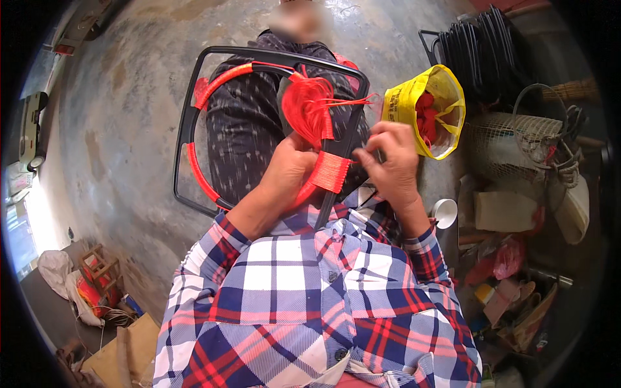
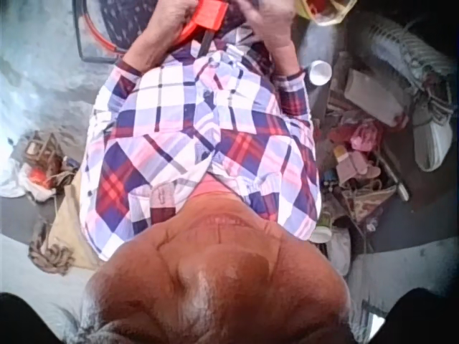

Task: The recorder is wrapping a red string around the edge of a circular black and red frame.

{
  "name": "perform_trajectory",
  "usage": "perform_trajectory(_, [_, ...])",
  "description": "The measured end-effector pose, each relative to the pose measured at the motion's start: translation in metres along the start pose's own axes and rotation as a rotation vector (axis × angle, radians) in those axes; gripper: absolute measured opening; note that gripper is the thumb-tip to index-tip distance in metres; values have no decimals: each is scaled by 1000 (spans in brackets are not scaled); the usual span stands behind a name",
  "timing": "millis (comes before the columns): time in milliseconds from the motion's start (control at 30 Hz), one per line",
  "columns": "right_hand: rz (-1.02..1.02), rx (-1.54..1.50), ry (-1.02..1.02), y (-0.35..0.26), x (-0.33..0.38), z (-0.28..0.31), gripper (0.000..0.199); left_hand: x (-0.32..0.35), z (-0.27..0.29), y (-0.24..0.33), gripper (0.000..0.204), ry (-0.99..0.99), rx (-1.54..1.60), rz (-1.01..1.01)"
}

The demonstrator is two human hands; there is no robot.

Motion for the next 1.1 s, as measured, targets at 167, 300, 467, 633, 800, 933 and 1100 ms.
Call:
perform_trajectory(167, [-43, 22, -107, -22, 4, -29, 30, 1, -12, -11, 40, -92, -90, 171])
perform_trajectory(300, [-108, -137, -36, 1, 5, -18, 26, 0, -13, -13, 32, -108, -10, 210])
perform_trajectory(467, [-500, -980, 93, 52, 40, 14, 15, -9, 11, -22, 26, -73, 101, 177])
perform_trajectory(633, [-208, -1038, -36, 30, 47, 38, 14, -6, 5, -27, 19, -48, 96, 238])
perform_trajectory(800, [-516, -1167, 241, 57, 45, 31, 21, -11, 2, -21, 17, -103, 96, 188])
perform_trajectory(933, [-321, -1622, 167, 27, 31, 18, 17, -12, 3, -22, 17, -108, 98, 185])
perform_trajectory(1100, [-13, -1930, 204, 11, 13, 38, 34, -9, 11, -20, 23, -116, 84, 171])
Point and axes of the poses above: each hand's wrist, its own x-axis away from the middle knuckle, its own z-axis out of the back of the hand, y = z × x, the point moved 9 cm from there along -x, towards the middle knuckle, and after that the axes turned 7 degrees about z, right-handed, at the moved point
